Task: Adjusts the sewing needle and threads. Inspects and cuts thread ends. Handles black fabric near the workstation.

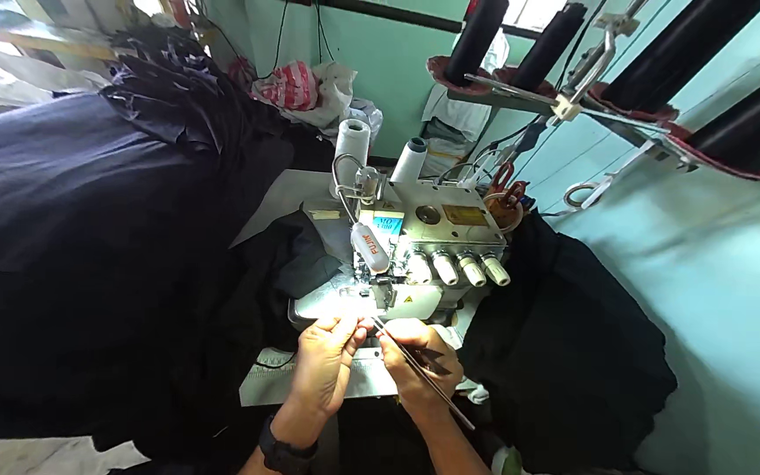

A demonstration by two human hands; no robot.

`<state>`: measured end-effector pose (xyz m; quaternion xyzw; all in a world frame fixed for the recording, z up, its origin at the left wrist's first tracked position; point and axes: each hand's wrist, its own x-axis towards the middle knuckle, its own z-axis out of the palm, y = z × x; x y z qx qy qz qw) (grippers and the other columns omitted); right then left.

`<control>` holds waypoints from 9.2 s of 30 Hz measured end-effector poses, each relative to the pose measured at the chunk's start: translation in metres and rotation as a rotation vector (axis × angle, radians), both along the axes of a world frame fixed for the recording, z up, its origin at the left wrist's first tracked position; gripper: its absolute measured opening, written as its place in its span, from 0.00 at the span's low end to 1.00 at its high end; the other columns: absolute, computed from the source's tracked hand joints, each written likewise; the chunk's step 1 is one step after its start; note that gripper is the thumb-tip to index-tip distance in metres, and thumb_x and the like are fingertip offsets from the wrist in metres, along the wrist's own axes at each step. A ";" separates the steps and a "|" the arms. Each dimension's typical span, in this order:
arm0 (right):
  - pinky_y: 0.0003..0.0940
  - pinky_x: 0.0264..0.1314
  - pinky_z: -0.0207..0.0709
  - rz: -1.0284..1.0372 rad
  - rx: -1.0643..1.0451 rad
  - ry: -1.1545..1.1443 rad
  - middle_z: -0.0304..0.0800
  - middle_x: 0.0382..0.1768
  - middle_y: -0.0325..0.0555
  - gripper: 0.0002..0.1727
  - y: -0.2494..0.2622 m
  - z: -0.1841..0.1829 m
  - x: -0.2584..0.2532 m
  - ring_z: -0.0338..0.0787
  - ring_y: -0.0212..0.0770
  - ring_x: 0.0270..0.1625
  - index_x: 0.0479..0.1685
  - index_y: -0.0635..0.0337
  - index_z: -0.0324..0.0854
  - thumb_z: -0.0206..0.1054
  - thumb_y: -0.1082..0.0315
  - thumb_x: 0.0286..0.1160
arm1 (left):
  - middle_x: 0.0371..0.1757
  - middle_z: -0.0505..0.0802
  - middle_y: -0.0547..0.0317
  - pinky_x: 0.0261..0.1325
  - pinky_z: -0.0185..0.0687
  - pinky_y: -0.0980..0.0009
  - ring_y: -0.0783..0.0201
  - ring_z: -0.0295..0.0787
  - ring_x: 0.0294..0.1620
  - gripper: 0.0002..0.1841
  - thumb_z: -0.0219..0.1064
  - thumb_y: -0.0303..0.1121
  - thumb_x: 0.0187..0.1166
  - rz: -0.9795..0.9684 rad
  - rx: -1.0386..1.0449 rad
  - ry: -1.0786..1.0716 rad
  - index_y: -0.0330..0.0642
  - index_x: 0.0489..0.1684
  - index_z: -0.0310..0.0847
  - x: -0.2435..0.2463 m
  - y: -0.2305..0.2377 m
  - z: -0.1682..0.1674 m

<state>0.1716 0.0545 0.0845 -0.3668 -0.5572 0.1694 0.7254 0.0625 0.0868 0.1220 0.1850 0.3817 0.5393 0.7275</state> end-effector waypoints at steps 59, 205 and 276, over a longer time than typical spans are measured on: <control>0.10 0.38 0.80 -0.406 -0.108 -0.173 0.89 0.27 0.36 0.02 0.048 -0.001 -0.014 0.85 0.16 0.31 0.31 0.67 0.84 0.68 0.79 0.62 | 0.49 0.95 0.47 0.64 0.80 0.49 0.53 0.92 0.53 0.09 0.65 0.22 0.73 0.338 0.992 1.038 0.33 0.43 0.91 -0.005 0.079 -0.026; 0.09 0.40 0.77 -0.341 0.026 -0.038 0.84 0.26 0.40 0.03 0.031 -0.012 -0.009 0.82 0.18 0.33 0.28 0.69 0.80 0.68 0.81 0.59 | 0.49 0.95 0.43 0.66 0.79 0.66 0.58 0.90 0.57 0.09 0.66 0.25 0.75 0.409 1.094 1.159 0.29 0.45 0.88 -0.005 0.074 -0.030; 0.21 0.27 0.72 0.242 -0.390 -0.399 0.82 0.20 0.48 0.03 -0.092 -0.021 0.027 0.80 0.33 0.23 0.28 0.68 0.82 0.69 0.76 0.65 | 0.45 0.91 0.60 0.83 0.49 0.57 0.69 0.85 0.58 0.10 0.62 0.41 0.88 0.038 1.289 1.389 0.50 0.44 0.88 -0.049 -0.088 -0.122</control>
